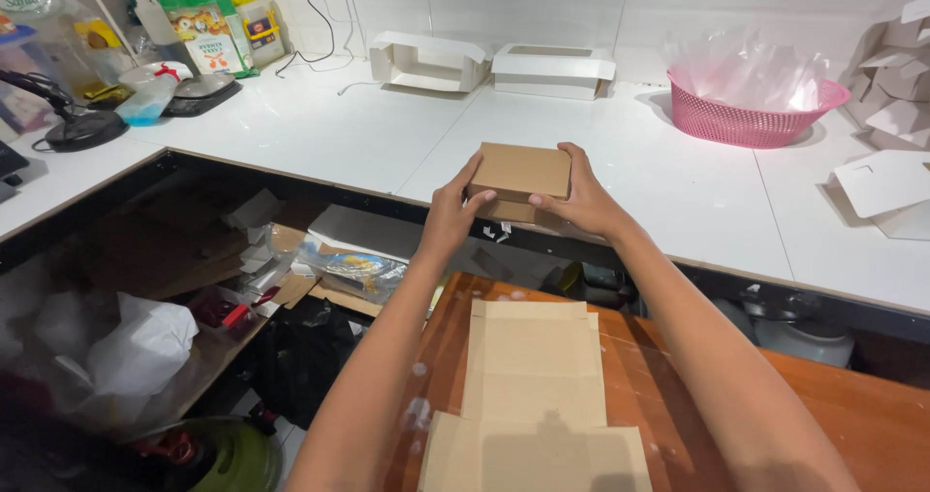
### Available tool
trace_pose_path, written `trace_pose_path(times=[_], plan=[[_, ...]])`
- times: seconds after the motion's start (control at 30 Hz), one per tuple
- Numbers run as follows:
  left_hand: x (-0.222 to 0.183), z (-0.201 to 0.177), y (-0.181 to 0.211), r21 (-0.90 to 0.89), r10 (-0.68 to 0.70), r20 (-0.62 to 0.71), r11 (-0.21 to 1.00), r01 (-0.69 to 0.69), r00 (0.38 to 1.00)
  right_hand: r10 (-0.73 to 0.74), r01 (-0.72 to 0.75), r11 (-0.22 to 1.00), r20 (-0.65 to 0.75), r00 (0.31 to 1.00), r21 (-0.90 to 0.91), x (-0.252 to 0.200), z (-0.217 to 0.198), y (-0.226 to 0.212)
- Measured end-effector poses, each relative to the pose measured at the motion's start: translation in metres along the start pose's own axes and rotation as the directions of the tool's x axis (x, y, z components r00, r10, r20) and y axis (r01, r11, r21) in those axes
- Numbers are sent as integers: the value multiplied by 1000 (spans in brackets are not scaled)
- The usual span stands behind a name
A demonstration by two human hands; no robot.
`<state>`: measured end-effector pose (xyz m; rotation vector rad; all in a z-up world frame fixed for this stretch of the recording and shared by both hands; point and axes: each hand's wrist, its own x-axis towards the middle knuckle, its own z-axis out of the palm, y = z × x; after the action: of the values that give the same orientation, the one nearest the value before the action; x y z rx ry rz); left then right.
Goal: Assembling small cardboard boxes from flat templates by folding and tucking flaps.
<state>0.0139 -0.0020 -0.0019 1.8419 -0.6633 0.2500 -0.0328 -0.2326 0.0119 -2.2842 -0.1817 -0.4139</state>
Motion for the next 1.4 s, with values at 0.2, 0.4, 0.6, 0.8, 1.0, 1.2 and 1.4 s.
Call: trace_pose_path(times=[0.2, 0.4, 0.6, 0.8, 1.0, 1.2, 1.4], plan=[[10, 2, -1, 3, -42, 47, 999, 42, 998, 77, -81, 995, 61, 995, 59, 15, 9, 3], [17, -2, -10, -30, -49, 51, 998, 51, 998, 91, -91, 995, -2, 996, 34, 7, 4, -16], [24, -10, -34, 29, -20, 31, 999, 19, 999, 54, -51, 998, -79, 995, 39, 2, 4, -15], [14, -12, -31, 75, -28, -75, 997, 34, 997, 99, -96, 994, -64, 993, 48, -22, 2, -36], [-116, -47, 37, -9, -121, 29, 993, 121, 992, 83, -69, 994, -165, 983, 88, -126, -16, -35], [-302, -76, 32, 423, -513, 432, 841, 336, 742, 90, -83, 990, 57, 994, -110, -337, -5, -9], [-384, -32, 25, 433, -728, -58, 598, 674, 683, 616, -611, 780, -7, 788, -135, -443, 40, 14]])
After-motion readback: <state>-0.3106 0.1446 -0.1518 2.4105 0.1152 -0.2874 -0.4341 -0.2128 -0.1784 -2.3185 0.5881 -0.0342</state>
